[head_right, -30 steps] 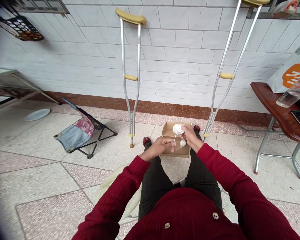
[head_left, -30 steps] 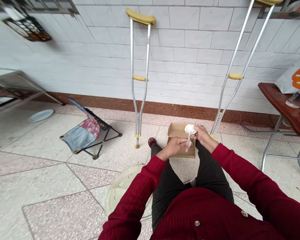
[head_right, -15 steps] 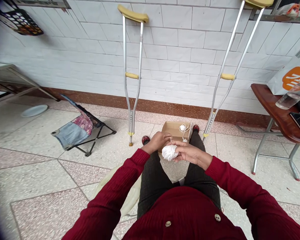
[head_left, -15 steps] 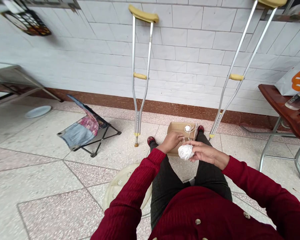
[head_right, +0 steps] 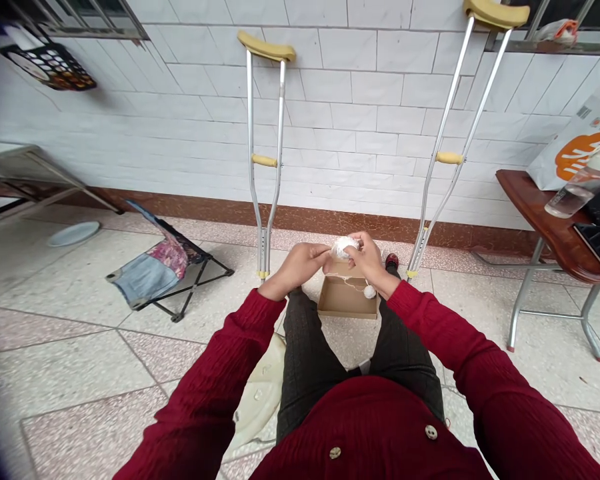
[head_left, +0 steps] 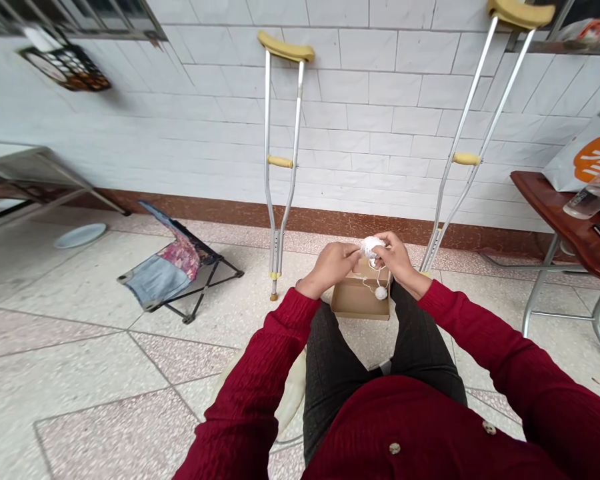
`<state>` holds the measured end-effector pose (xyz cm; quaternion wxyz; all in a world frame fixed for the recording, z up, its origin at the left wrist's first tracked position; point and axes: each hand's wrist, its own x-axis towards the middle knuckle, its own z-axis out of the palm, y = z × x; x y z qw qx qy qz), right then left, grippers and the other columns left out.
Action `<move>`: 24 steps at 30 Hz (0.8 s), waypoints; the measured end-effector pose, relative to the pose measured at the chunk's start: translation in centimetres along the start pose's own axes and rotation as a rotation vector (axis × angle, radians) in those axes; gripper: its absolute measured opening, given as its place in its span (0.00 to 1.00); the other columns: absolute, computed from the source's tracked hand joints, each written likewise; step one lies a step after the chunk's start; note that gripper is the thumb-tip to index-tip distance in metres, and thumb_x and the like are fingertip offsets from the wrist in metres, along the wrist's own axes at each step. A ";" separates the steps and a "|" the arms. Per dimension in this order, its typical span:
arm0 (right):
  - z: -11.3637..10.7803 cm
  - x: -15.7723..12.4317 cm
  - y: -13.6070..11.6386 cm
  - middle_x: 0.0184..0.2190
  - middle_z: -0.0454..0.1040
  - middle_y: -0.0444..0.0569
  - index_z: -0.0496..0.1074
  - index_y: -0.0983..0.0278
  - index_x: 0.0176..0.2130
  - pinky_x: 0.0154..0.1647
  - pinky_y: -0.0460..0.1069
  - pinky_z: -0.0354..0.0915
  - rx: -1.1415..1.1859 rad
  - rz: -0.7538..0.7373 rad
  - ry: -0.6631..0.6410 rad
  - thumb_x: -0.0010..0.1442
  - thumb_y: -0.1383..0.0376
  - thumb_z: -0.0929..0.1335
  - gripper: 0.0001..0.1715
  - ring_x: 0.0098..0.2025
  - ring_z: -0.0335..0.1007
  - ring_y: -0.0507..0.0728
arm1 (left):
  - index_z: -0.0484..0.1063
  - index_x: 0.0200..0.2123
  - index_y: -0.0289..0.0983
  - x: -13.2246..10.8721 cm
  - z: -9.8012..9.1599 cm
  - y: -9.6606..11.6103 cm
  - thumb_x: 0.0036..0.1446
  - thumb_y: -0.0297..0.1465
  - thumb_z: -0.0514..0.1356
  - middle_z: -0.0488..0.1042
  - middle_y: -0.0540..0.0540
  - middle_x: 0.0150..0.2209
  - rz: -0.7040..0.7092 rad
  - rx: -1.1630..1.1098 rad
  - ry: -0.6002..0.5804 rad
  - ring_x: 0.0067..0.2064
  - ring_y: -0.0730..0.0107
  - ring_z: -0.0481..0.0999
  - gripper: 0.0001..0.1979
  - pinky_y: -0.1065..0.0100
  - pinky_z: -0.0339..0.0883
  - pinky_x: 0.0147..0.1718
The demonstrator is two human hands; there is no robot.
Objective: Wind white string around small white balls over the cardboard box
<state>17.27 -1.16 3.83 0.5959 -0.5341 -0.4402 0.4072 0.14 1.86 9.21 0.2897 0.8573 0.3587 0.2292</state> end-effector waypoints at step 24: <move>-2.9 -6.2 -1.1 0.17 0.68 0.40 0.68 0.66 0.34 0.08 0.39 0.43 0.293 0.590 -0.498 0.49 0.65 0.68 0.10 0.12 0.55 0.45 | 0.74 0.23 0.34 -1.3 4.4 -4.3 0.61 0.36 0.53 0.75 0.50 0.24 0.009 -0.137 -0.121 0.28 0.71 0.72 0.18 0.72 0.60 0.31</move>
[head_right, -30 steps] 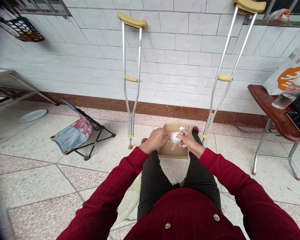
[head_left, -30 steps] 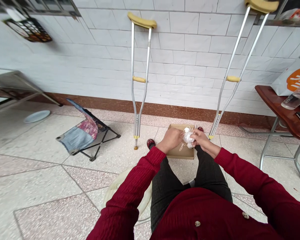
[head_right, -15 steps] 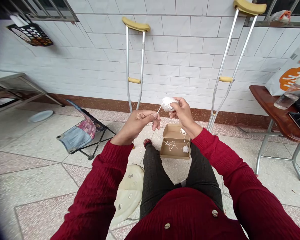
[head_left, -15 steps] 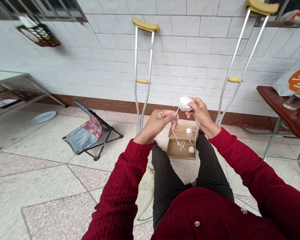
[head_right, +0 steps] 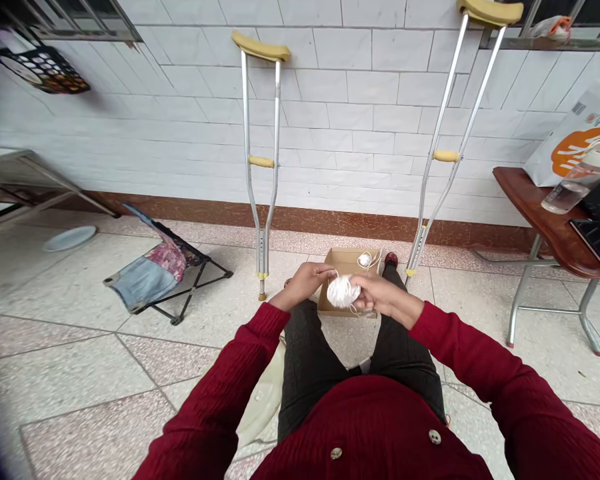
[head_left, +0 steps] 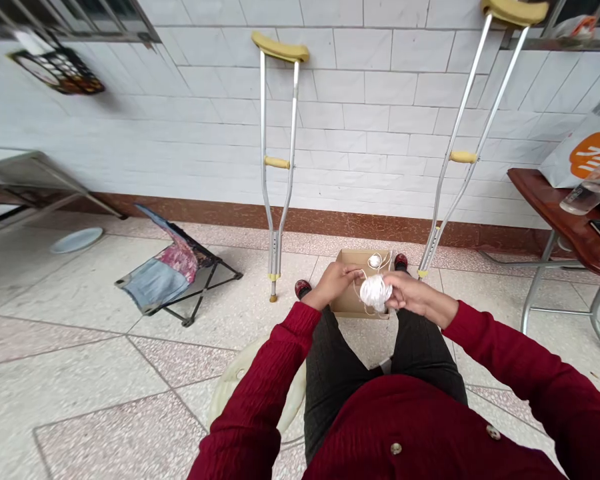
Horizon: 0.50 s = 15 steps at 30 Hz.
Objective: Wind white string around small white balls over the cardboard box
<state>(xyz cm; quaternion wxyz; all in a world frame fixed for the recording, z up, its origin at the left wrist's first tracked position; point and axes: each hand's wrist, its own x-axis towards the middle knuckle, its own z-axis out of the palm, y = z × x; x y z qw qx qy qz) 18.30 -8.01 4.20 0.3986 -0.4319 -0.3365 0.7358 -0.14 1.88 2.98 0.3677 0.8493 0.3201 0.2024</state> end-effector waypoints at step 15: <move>-2.7 6.3 -0.8 0.17 0.71 0.43 0.66 0.65 0.30 0.13 0.41 0.57 0.108 -0.361 0.524 0.52 0.67 0.67 0.04 0.14 0.63 0.48 | 0.73 0.23 0.34 -0.9 1.4 3.8 0.62 0.37 0.52 0.76 0.48 0.23 -0.021 -0.205 -0.042 0.29 0.71 0.72 0.20 0.71 0.62 0.34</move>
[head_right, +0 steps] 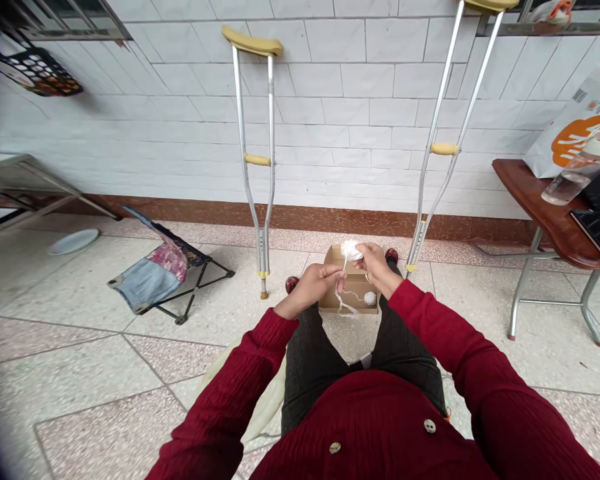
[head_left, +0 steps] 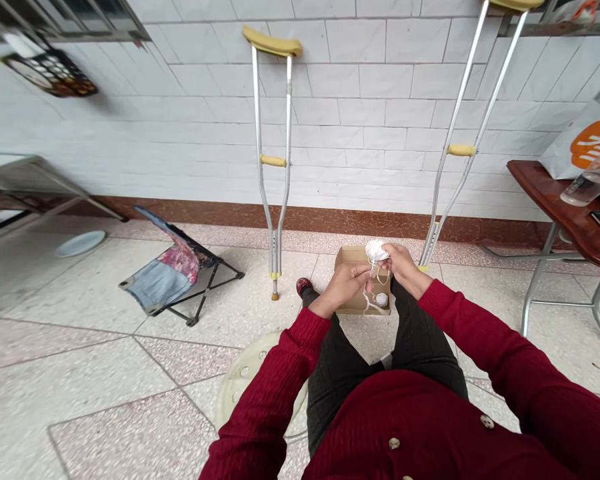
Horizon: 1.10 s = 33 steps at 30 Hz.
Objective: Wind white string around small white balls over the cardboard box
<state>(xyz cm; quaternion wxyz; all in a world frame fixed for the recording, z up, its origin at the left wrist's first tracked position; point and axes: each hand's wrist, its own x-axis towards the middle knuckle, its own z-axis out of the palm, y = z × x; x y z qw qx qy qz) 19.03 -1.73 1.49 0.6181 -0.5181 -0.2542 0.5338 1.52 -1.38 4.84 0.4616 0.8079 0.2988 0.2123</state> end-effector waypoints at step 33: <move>-3.0 -3.9 2.5 0.16 0.66 0.38 0.66 0.62 0.30 0.13 0.41 0.47 -0.590 -0.046 -0.104 0.45 0.64 0.70 0.10 0.13 0.57 0.46 | 0.73 0.20 0.36 0.4 -0.3 -0.9 0.56 0.31 0.55 0.71 0.50 0.20 0.080 0.430 0.000 0.24 0.70 0.67 0.15 0.69 0.59 0.29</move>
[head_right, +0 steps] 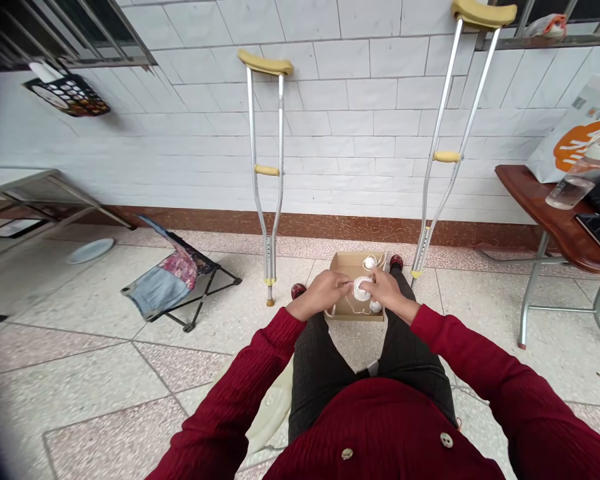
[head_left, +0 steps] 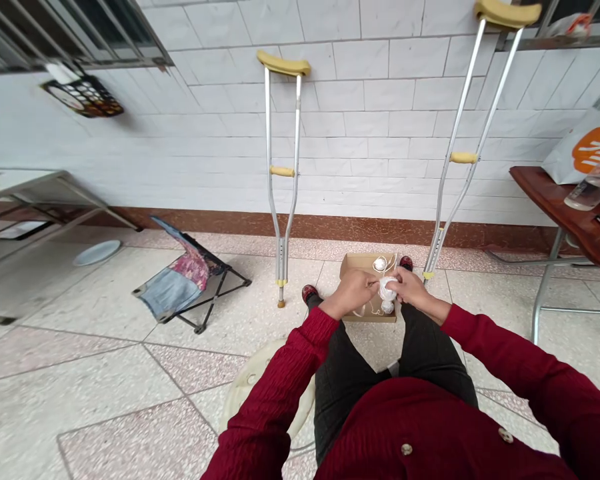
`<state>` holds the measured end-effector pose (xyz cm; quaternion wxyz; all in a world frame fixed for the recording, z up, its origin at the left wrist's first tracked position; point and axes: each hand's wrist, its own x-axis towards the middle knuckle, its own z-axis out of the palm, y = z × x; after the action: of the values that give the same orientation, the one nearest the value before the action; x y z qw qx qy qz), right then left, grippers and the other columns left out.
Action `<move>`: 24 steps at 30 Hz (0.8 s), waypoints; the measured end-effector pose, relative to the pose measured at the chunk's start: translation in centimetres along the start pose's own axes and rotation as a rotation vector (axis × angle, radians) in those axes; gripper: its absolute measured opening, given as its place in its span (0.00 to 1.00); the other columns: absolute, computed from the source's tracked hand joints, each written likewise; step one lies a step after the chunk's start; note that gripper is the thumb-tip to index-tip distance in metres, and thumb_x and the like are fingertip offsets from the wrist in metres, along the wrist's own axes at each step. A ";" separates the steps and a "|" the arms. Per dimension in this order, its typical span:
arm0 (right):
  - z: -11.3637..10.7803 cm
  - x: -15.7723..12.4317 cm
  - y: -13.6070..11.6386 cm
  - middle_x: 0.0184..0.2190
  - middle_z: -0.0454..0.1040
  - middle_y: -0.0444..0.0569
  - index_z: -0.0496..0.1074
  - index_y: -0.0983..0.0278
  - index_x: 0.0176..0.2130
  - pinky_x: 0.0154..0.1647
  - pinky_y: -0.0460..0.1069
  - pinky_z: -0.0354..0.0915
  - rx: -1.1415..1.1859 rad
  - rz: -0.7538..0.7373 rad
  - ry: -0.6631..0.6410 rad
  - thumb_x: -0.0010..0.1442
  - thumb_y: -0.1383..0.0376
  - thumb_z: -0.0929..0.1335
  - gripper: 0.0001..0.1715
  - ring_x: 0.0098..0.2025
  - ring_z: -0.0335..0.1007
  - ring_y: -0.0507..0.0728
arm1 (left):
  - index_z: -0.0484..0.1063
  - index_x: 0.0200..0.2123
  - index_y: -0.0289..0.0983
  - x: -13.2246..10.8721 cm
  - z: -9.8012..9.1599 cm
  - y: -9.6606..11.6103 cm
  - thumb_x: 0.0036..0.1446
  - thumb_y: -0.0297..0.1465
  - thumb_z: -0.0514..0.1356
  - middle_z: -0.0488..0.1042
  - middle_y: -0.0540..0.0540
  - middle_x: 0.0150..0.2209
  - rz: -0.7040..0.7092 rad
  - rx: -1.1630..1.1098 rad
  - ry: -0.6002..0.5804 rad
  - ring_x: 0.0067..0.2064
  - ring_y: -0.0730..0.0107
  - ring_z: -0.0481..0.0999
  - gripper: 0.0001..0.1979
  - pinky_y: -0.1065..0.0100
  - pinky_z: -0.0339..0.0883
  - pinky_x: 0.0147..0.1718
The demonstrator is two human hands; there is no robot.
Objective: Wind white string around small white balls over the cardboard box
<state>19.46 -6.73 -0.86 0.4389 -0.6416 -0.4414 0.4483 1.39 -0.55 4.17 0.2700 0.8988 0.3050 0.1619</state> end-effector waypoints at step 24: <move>-4.5 4.2 -9.9 0.18 0.70 0.44 0.69 0.66 0.30 0.10 0.40 0.49 0.706 -0.119 0.194 0.51 0.66 0.67 0.05 0.14 0.60 0.47 | 0.75 0.29 0.35 -5.6 1.1 -4.7 0.57 0.39 0.57 0.74 0.49 0.20 -0.270 -0.865 -0.087 0.31 0.64 0.77 0.14 0.63 0.67 0.42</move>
<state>22.95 -1.21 8.78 0.6983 -0.4635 -0.2526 0.4835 -4.50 -1.41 -0.19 0.6520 0.6616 0.3120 0.1997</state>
